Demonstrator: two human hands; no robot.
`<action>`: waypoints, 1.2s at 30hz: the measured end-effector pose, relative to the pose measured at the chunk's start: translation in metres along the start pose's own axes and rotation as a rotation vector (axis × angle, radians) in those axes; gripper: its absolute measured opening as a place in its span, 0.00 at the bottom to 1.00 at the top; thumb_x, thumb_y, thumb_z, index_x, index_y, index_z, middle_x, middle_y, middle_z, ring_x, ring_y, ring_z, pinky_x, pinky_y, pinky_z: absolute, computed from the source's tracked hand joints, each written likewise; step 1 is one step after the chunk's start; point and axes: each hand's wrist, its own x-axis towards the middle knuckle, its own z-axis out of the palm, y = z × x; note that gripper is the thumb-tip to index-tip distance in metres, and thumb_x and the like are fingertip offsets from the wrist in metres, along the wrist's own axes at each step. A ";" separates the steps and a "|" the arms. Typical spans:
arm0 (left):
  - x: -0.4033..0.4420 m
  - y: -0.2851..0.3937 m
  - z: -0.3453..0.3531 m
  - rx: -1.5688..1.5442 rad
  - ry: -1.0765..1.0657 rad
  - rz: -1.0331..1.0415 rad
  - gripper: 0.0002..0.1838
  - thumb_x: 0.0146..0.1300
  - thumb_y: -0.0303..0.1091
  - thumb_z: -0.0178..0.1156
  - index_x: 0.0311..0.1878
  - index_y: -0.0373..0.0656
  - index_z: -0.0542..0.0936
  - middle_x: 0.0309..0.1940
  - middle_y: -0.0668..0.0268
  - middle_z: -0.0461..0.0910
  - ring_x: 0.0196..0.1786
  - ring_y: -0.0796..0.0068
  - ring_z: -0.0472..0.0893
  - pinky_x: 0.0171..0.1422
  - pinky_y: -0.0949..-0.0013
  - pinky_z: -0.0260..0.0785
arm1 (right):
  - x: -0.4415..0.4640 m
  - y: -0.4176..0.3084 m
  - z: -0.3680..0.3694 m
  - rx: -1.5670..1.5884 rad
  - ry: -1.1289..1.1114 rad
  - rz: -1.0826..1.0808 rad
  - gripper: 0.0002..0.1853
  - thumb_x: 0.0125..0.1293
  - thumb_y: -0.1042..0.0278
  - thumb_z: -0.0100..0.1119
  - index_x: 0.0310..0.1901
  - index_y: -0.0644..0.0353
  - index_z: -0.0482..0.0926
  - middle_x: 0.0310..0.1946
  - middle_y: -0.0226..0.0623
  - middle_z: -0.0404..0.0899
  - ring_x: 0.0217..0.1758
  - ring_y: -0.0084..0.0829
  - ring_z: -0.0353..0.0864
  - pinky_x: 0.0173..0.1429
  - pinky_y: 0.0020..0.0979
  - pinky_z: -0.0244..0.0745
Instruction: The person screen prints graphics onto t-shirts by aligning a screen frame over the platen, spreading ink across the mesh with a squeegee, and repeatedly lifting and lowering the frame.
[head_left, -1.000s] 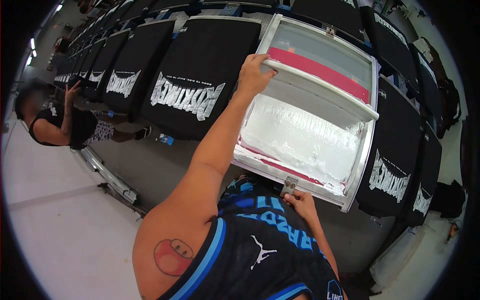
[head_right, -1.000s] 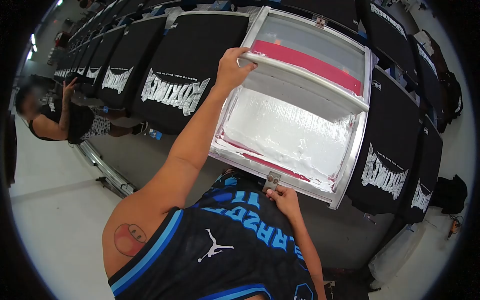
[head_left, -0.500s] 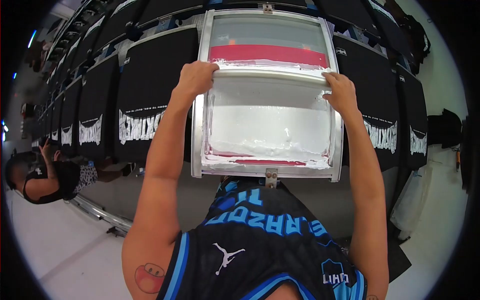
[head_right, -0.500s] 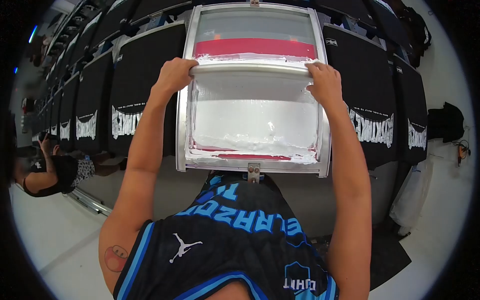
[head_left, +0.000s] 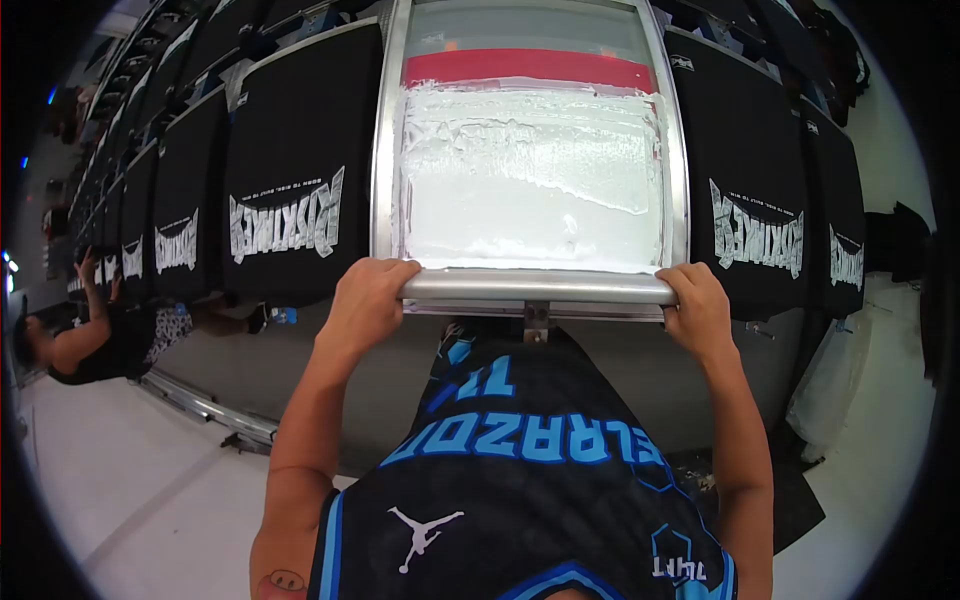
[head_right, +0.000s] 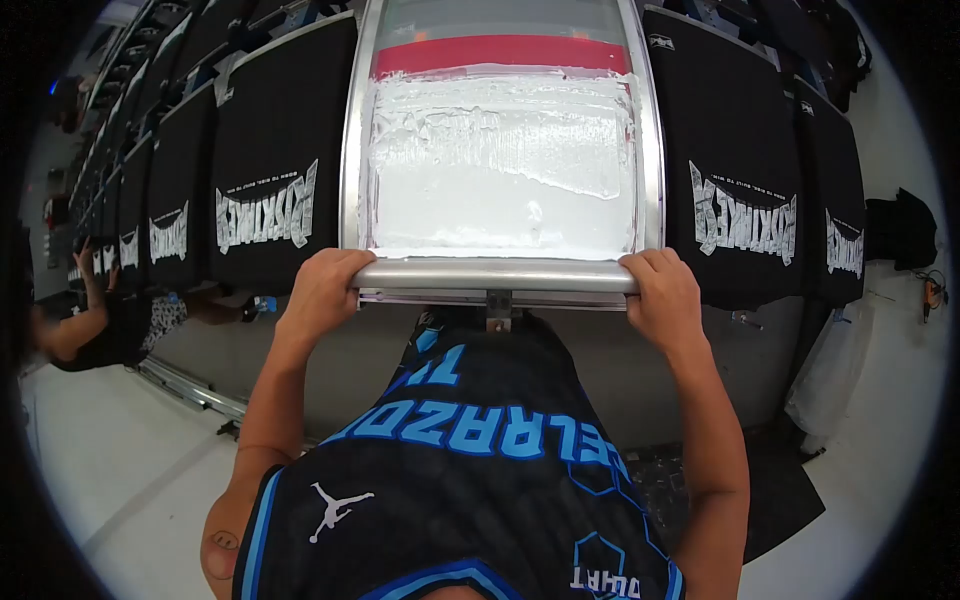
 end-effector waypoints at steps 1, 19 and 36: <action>0.001 0.000 0.005 0.001 -0.005 -0.004 0.13 0.45 0.19 0.58 0.37 0.41 0.80 0.33 0.58 0.83 0.39 0.54 0.81 0.48 0.60 0.72 | -0.003 0.002 0.003 0.001 -0.057 0.020 0.19 0.40 0.79 0.63 0.39 0.56 0.80 0.36 0.35 0.78 0.42 0.39 0.77 0.45 0.37 0.74; 0.171 -0.080 0.007 0.249 0.138 -0.020 0.08 0.48 0.29 0.64 0.34 0.43 0.82 0.24 0.54 0.81 0.31 0.52 0.82 0.39 0.52 0.73 | 0.175 0.070 0.024 -0.202 0.047 0.152 0.12 0.50 0.62 0.69 0.37 0.53 0.82 0.31 0.37 0.84 0.33 0.44 0.84 0.41 0.42 0.80; 0.178 -0.073 0.021 0.197 0.116 -0.037 0.06 0.49 0.31 0.66 0.31 0.44 0.82 0.27 0.56 0.82 0.33 0.54 0.82 0.39 0.55 0.74 | 0.160 0.078 0.030 -0.175 0.040 0.260 0.16 0.46 0.62 0.72 0.38 0.53 0.83 0.32 0.39 0.84 0.36 0.44 0.84 0.41 0.41 0.78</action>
